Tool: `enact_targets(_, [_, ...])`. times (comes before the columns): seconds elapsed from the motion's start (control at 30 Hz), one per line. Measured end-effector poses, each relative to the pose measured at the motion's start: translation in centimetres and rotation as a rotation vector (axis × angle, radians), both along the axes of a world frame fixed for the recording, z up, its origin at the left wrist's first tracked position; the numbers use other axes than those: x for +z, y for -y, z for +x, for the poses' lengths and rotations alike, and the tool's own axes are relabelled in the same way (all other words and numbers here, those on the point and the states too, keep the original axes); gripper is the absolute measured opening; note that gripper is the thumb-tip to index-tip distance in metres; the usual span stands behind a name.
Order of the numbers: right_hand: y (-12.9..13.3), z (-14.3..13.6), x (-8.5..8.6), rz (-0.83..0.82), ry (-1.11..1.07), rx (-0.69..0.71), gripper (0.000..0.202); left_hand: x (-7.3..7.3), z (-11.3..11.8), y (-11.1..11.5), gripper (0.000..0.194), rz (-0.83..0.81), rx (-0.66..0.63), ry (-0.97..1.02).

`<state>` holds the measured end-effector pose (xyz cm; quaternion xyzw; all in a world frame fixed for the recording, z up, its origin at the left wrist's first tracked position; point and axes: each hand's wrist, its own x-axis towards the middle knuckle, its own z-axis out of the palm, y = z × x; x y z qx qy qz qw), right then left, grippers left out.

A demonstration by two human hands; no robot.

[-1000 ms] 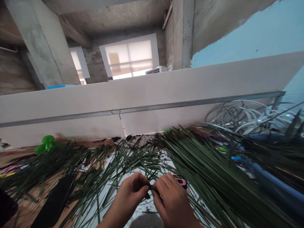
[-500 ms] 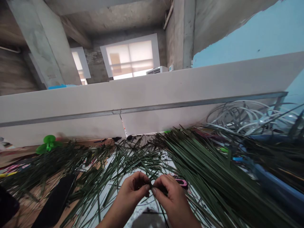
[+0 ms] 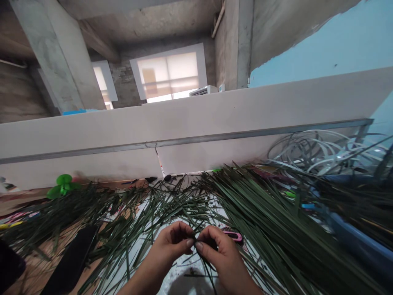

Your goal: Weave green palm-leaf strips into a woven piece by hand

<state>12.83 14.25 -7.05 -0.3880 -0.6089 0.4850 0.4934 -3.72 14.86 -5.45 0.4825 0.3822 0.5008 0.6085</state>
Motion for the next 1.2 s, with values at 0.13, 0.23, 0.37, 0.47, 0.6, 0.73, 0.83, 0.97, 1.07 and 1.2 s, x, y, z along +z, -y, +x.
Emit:
enact_targets(0.13, [0.1, -0.1, 0.2, -0.032, -0.049, 0.034, 0.018, 0.3, -0.1, 0.3, 0.024, -0.016, -0.023, 0.021])
enact_targets(0.23, [0.1, -0.2, 0.1, -0.039, -0.08, 0.054, 0.018, 0.4, -0.2, 0.3, 0.025, -0.024, -0.03, 0.037])
enact_targets(0.37, [0.2, -0.1, 0.1, -0.028, -0.075, 0.057, 0.016, 0.5, -0.2, 0.2, 0.025, -0.012, -0.003, -0.015])
enact_targets(0.47, [0.1, 0.0, 0.0, -0.022, -0.053, 0.065, 0.014, 0.5, -0.2, 0.1, 0.02, -0.012, 0.014, -0.065])
enact_targets(0.6, [-0.2, 0.1, -0.3, -0.056, -0.06, 0.103, 0.016, 0.7, -0.2, 0.1, 0.014, -0.016, 0.021, -0.11])
enact_targets(0.73, [-0.4, 0.2, -0.5, -0.093, -0.109, 0.144, 0.017, 1.1, -0.4, 0.2, 0.015, -0.033, -0.004, -0.095])
enact_targets(0.83, [-0.5, 0.2, -0.5, -0.116, -0.123, 0.153, 0.018, 1.0, -0.7, 0.0, 0.022, -0.039, -0.053, -0.049])
enact_targets(0.97, [-0.8, 0.2, -0.4, -0.133, -0.147, 0.159, 0.025, 0.4, -0.9, -0.4, 0.032, -0.042, -0.089, -0.001])
enact_targets(1.07, [-0.9, 0.1, -0.6, -0.147, -0.186, 0.156, 0.028, 0.1, -0.8, -0.5, 0.035, -0.039, -0.094, 0.012])
enact_targets(1.2, [-0.8, 0.2, -0.6, -0.109, -0.133, 0.141, 0.026, 0.4, -0.6, -0.4, 0.035, -0.037, -0.06, -0.024])
